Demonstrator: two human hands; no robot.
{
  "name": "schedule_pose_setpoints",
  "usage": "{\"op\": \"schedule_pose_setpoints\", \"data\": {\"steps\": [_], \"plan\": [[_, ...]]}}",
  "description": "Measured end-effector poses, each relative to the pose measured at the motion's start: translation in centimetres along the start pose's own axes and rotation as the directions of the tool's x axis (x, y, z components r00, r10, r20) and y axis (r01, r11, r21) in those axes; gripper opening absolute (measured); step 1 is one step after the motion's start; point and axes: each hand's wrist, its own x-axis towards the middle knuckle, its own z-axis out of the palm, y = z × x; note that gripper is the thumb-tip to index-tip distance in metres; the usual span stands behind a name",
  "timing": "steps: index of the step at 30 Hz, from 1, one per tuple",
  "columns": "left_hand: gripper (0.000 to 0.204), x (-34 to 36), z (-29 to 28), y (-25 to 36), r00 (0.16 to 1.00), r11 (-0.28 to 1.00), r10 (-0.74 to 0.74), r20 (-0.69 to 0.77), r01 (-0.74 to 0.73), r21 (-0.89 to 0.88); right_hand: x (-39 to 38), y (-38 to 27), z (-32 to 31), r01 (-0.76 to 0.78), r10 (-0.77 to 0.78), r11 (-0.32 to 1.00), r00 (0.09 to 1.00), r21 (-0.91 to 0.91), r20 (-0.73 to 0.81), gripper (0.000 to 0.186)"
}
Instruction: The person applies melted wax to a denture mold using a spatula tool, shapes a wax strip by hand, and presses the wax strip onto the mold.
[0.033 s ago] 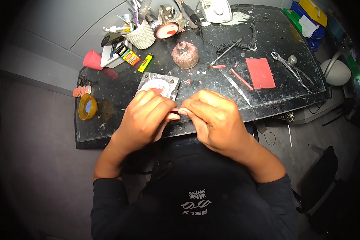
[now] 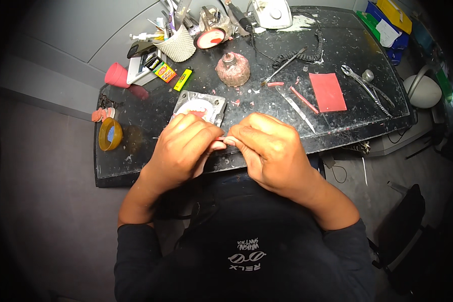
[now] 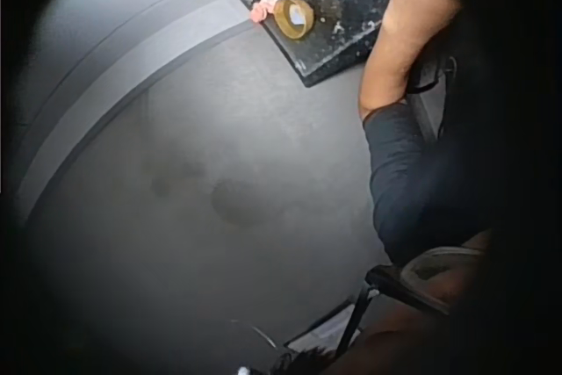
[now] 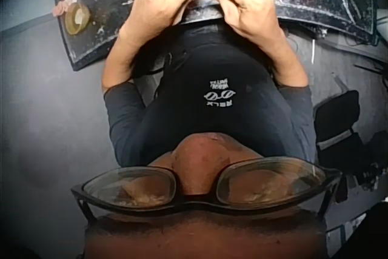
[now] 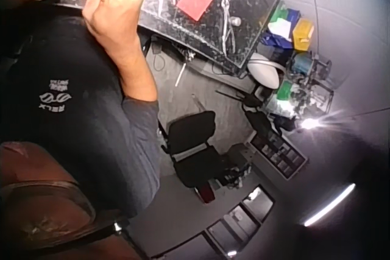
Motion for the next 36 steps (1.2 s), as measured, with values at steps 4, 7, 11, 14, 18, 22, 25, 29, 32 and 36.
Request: {"op": "schedule_pose_setpoints", "data": {"steps": [4, 7, 11, 14, 18, 22, 25, 29, 32, 36], "plan": [[0.018, -0.4, 0.2, -0.5, 0.999, 0.994, 0.005, -0.034, -0.009, -0.109, 0.0, -0.1, 0.0, -0.005, 0.005, 1.000, 1.000, 0.017, -0.011, 0.011], [0.018, -0.6, 0.1, -0.2, 0.998, 0.990, -0.031, -0.048, 0.024, -0.141, 0.0, -0.3, -0.2, -0.002, 0.002, 1.000, 1.000, 0.021, -0.007, 0.012], [0.020, -0.6, 0.1, 0.4, 0.991, 0.986, -0.065, -0.116, 0.046, -0.158, 0.0, -0.4, -0.2, 0.009, -0.009, 1.000, 1.000, 0.017, -0.022, 0.013], [0.018, -0.8, 0.0, 0.6, 0.992, 0.990, -0.073, -0.099, 0.061, -0.125, 0.1, -0.5, -0.2, 0.033, -0.032, 0.999, 0.999, 0.006, -0.017, 0.013], [0.017, -1.1, 0.0, 0.6, 0.992, 0.993, -0.049, -0.116, 0.036, -0.112, 0.1, -0.7, -0.4, 0.020, -0.020, 1.000, 1.000, 0.019, 0.002, 0.012], [0.013, -1.2, -0.1, 0.9, 0.987, 0.988, -0.100, -0.123, 0.084, -0.129, 0.1, -0.8, -0.3, 0.000, 0.000, 1.000, 1.000, 0.027, -0.008, 0.011], [0.008, -0.9, -0.1, 0.9, 0.975, 0.937, -0.203, -0.092, 0.167, -0.306, 0.1, -0.8, -0.3, -0.018, 0.019, 1.000, 1.000, 0.017, -0.013, 0.010], [0.006, -1.1, -0.6, 1.1, 0.890, 0.706, -0.440, 0.120, 0.425, -0.566, -0.1, -0.6, -0.2, -0.019, 0.019, 1.000, 1.000, -0.012, -0.022, 0.010], [0.006, -1.7, -0.1, 0.7, 0.895, 0.713, -0.442, 0.064, 0.394, -0.580, -0.1, -0.6, -0.1, -0.003, 0.003, 1.000, 1.000, -0.015, -0.025, 0.011], [0.003, -1.9, -0.6, 0.6, 0.922, 0.791, -0.385, 0.042, 0.353, -0.500, 0.0, -0.9, 0.0, 0.038, -0.039, 0.999, 0.998, -0.025, -0.039, 0.012]]}}
